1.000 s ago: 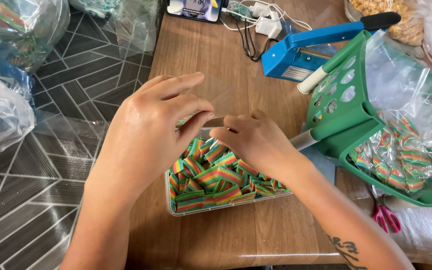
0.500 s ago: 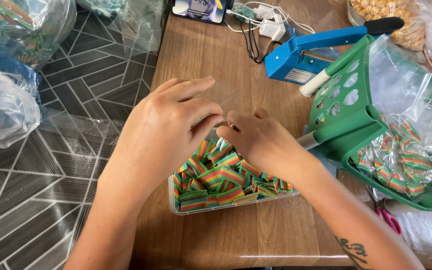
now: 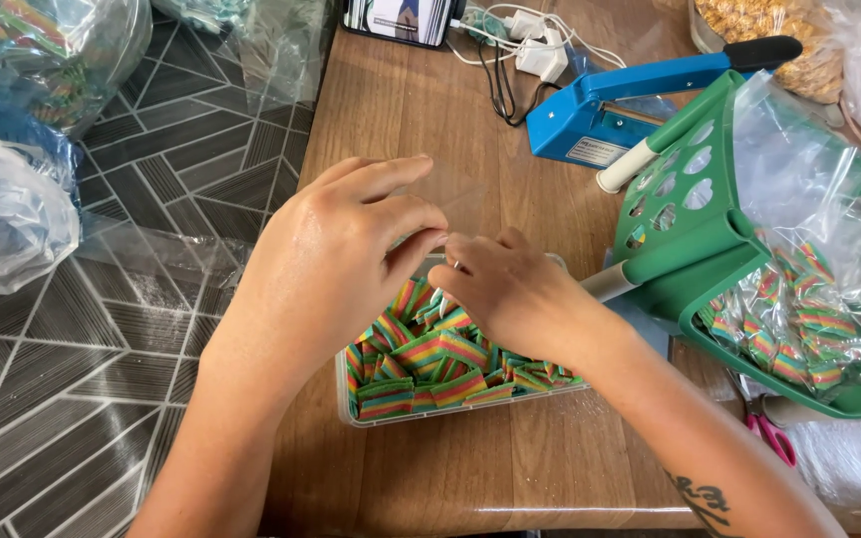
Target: A person is manually portioning and packaging small colorful candies and white strips into clear plastic bags at a table.
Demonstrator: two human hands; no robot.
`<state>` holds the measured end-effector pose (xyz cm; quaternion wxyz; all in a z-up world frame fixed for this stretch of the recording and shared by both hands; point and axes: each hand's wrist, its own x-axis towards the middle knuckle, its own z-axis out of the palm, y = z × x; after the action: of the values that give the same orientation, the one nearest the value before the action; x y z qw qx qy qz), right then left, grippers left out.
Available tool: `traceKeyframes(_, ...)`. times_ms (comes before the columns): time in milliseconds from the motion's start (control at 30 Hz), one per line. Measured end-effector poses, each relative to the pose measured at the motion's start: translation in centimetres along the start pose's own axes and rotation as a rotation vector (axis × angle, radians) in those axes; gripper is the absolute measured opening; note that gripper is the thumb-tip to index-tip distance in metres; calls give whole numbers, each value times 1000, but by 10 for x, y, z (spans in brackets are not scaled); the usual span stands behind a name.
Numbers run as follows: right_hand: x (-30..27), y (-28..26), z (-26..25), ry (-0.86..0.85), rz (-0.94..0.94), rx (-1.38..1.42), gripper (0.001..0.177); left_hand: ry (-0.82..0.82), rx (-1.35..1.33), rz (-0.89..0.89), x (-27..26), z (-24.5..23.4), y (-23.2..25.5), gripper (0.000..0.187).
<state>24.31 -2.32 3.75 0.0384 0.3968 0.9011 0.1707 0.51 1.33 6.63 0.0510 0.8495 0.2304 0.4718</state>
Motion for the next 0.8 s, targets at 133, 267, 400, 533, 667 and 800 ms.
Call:
traceKeyframes(133, -3, 0, 1, -13, 8, 7, 20, -5, -18, 12, 2, 1, 0, 18)
traceKeyframes(267, -10, 10, -10, 165, 40, 143, 20, 9, -3, 25, 1, 4, -1, 16)
traceKeyframes(400, -20, 19, -28, 251, 241, 685, 19, -1, -32, 15, 1, 5, -1, 10)
traceKeyframes(533, -33, 27, -40, 390, 292, 770, 23, -4, -32, 22, 1, 8, -3, 7)
traceKeyframes(667, -43, 36, -40, 574, 311, 883, 29, -40, -2, 37, 2, 9, 4, 4)
traceKeyframes(800, -40, 35, -49, 690, 307, 806, 32, -65, 17, 88, 2, 18, 9, 7)
